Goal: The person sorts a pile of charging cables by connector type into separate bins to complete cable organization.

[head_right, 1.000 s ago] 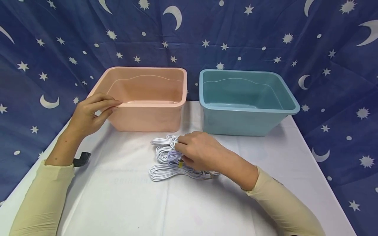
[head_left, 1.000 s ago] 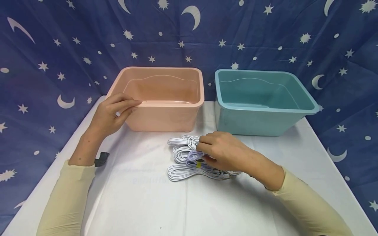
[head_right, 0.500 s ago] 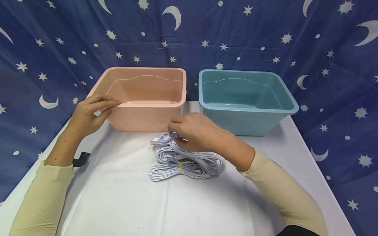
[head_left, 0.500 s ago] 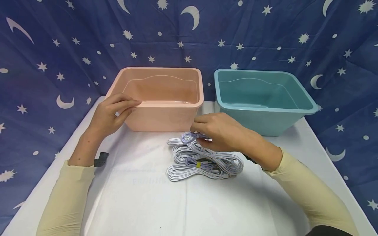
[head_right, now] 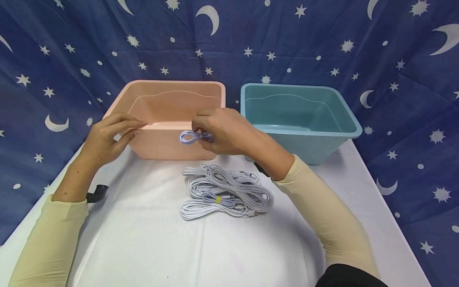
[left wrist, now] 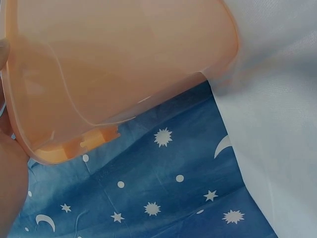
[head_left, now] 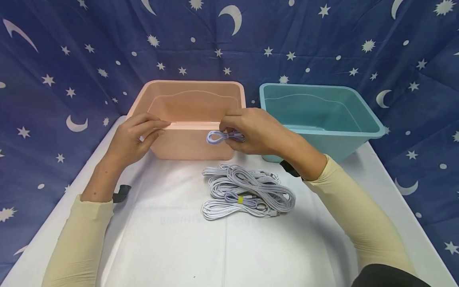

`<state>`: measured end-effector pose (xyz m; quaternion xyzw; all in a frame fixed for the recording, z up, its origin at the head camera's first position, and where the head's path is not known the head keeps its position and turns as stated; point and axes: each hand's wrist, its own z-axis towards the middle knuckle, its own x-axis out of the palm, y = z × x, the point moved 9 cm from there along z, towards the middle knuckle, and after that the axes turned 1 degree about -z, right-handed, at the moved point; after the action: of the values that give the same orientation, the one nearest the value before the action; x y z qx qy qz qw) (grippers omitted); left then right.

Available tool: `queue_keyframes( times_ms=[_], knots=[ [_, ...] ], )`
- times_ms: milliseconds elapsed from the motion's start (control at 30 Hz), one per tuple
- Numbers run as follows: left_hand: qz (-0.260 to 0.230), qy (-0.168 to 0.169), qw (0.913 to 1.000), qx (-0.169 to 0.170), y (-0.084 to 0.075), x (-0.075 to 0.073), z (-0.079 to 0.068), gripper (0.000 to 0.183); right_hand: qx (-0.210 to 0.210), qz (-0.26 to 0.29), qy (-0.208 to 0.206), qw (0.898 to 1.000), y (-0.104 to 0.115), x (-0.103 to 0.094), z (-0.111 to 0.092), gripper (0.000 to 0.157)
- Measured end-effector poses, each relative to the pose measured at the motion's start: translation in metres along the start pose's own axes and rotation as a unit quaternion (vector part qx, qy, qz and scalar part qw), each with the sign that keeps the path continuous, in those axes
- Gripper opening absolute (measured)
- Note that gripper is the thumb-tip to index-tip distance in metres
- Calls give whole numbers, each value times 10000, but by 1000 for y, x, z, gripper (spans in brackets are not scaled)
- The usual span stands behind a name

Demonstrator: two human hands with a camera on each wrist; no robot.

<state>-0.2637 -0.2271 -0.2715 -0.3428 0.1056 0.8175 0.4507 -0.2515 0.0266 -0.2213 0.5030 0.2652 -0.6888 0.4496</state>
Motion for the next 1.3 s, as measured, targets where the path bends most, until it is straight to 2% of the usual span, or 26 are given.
queue_keyframes(
  times_ms=[367,800,933,1300],
  knots=[
    [-10,31,10000,-53,1,0,1,36,411,186,8,9990,-27,-2,31,14],
    [-40,19,10000,-43,3,0,-1,36,547,412,104,9976,-48,27,61,12],
    [-16,30,10000,-75,3,0,-1,36,601,532,153,9967,-54,34,64,14],
    [-47,16,10000,18,1,0,0,36,607,615,91,9962,-55,33,59,15]
  ],
)
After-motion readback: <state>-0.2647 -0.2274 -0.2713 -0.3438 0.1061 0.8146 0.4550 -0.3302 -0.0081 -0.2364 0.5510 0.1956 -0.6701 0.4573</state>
